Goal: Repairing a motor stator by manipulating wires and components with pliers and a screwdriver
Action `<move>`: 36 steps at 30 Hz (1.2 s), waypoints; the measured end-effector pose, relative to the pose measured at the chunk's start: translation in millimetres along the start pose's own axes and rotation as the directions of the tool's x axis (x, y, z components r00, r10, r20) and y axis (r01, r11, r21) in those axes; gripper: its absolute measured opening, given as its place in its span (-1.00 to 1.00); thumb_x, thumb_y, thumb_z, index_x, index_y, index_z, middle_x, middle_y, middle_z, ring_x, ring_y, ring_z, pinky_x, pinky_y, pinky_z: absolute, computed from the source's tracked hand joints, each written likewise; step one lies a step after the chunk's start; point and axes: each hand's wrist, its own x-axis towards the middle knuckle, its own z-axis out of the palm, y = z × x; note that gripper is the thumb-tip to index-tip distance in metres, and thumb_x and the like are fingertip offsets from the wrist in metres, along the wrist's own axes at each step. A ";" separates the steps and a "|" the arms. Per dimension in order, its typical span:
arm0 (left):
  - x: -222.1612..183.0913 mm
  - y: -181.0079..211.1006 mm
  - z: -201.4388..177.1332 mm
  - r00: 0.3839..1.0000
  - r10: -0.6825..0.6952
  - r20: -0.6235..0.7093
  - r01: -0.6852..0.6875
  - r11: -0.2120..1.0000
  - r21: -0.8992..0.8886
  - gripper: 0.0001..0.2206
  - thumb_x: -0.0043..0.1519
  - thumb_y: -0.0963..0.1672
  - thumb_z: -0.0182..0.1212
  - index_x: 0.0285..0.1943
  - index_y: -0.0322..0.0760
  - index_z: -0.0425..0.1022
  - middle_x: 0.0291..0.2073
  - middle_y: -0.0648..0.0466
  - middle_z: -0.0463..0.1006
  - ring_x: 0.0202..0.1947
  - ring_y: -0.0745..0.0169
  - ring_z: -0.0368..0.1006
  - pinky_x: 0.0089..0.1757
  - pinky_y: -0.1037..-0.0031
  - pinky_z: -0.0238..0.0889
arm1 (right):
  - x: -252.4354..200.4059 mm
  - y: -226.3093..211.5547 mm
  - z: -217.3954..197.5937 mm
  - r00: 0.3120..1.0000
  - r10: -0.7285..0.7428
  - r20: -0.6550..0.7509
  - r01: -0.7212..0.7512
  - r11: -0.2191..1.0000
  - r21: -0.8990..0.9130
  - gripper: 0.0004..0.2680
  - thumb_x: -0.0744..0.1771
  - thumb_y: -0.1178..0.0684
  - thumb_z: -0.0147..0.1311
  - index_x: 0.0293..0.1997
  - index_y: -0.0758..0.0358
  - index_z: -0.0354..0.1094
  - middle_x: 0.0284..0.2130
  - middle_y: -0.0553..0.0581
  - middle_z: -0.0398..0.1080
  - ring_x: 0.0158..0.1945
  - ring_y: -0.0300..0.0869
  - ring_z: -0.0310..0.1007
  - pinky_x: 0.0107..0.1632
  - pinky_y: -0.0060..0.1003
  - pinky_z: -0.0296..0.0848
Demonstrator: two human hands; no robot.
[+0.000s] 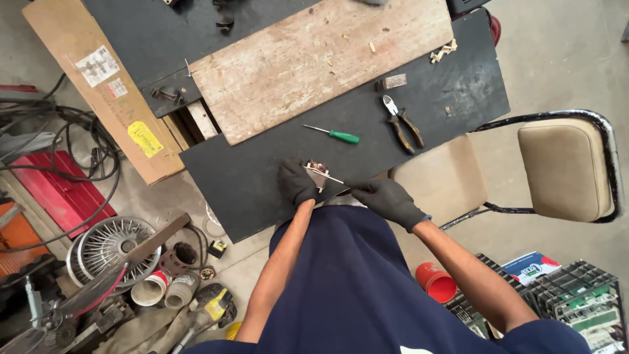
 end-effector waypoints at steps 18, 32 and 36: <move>-2.5 -3.3 5.5 0.993 0.097 -0.069 -0.095 0.995 0.034 -0.64 0.45 -0.05 -0.04 -0.47 -0.14 0.38 -0.57 -0.11 0.45 -0.43 -0.19 0.48 -0.35 0.25 0.40 | 40.6 29.9 29.4 1.000 -0.013 0.007 0.013 0.999 -0.039 -0.69 0.38 -0.23 0.03 0.25 -0.15 0.45 0.12 0.03 0.52 0.24 0.04 0.42 0.27 -0.08 0.38; -2.1 16.9 2.8 0.993 0.062 -0.097 -0.059 0.998 0.030 -0.66 0.43 -0.05 -0.01 -0.45 -0.15 0.38 -0.59 -0.07 0.46 -0.47 -0.13 0.49 -0.39 0.31 0.37 | 2.6 20.3 88.9 0.971 0.013 -0.237 -0.003 0.999 0.042 -0.74 0.37 -0.27 0.00 0.19 -0.41 0.41 0.06 0.00 0.52 0.23 -0.05 0.42 0.28 -0.12 0.42; 0.4 17.0 -13.3 0.996 0.083 -0.028 -0.085 0.994 -0.071 -0.64 0.45 -0.06 -0.08 -0.46 -0.10 0.41 -0.58 -0.06 0.50 -0.46 -0.19 0.51 -0.36 0.19 0.40 | 18.1 53.9 86.9 0.965 -0.008 -0.263 0.070 0.971 0.228 -0.77 0.35 -0.12 0.13 0.14 -0.28 0.50 0.03 0.00 0.56 0.24 -0.06 0.42 0.26 -0.13 0.42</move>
